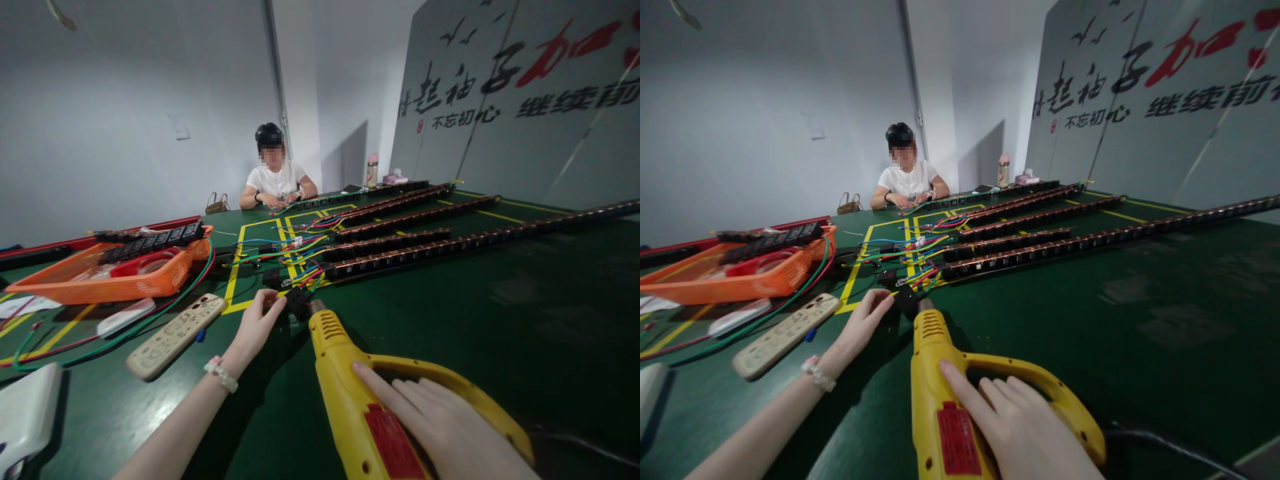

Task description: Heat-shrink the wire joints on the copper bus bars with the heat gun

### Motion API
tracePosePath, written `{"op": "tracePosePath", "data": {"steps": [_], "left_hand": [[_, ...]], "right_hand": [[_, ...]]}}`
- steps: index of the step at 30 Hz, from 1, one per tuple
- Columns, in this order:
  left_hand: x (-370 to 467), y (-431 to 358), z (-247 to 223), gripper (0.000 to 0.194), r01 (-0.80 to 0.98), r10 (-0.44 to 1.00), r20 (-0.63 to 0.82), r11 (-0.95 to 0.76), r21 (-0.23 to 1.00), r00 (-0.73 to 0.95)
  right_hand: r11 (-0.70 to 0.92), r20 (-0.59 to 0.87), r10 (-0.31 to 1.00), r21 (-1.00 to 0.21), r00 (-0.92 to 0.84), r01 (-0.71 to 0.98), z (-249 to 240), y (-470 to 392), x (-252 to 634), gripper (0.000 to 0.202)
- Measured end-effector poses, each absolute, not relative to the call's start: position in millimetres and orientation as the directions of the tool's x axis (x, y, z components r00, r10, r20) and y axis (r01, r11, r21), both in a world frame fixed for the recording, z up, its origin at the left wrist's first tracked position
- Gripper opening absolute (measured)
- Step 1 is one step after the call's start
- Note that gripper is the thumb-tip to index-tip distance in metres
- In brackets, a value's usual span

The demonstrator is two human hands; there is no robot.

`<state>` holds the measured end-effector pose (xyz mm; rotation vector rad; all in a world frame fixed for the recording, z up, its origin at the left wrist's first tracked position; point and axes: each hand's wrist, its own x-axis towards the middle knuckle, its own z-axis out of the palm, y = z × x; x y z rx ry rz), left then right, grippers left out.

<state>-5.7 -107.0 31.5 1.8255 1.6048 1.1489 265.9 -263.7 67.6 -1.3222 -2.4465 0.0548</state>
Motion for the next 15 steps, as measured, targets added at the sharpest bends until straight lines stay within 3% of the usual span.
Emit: {"op": "tracePosePath", "data": {"steps": [4,6,11,15], "left_hand": [[12.5,-108.6,26.5,0.040,0.732,0.943,0.328,-0.265,0.628,0.061],[14.3,-108.9,25.5,0.040,0.717,0.937,0.338,-0.297,0.631,0.090],[7.5,-110.0,26.6,0.037,0.573,0.942,0.330,-0.307,0.760,0.067],[6.3,-111.1,26.8,0.037,0.543,0.941,0.336,-0.307,0.782,0.048]], "right_hand": [[0.616,0.319,0.765,-0.106,-0.560,0.781,64.1,-262.8,259.9,0.087],[0.616,0.314,0.767,-0.118,-0.559,0.779,65.7,-261.0,259.5,0.086],[0.570,0.259,0.819,-0.265,-0.512,0.777,71.6,-260.6,266.5,0.084],[0.504,0.246,0.864,-0.392,-0.440,0.770,79.8,-262.5,272.9,0.085]]}}
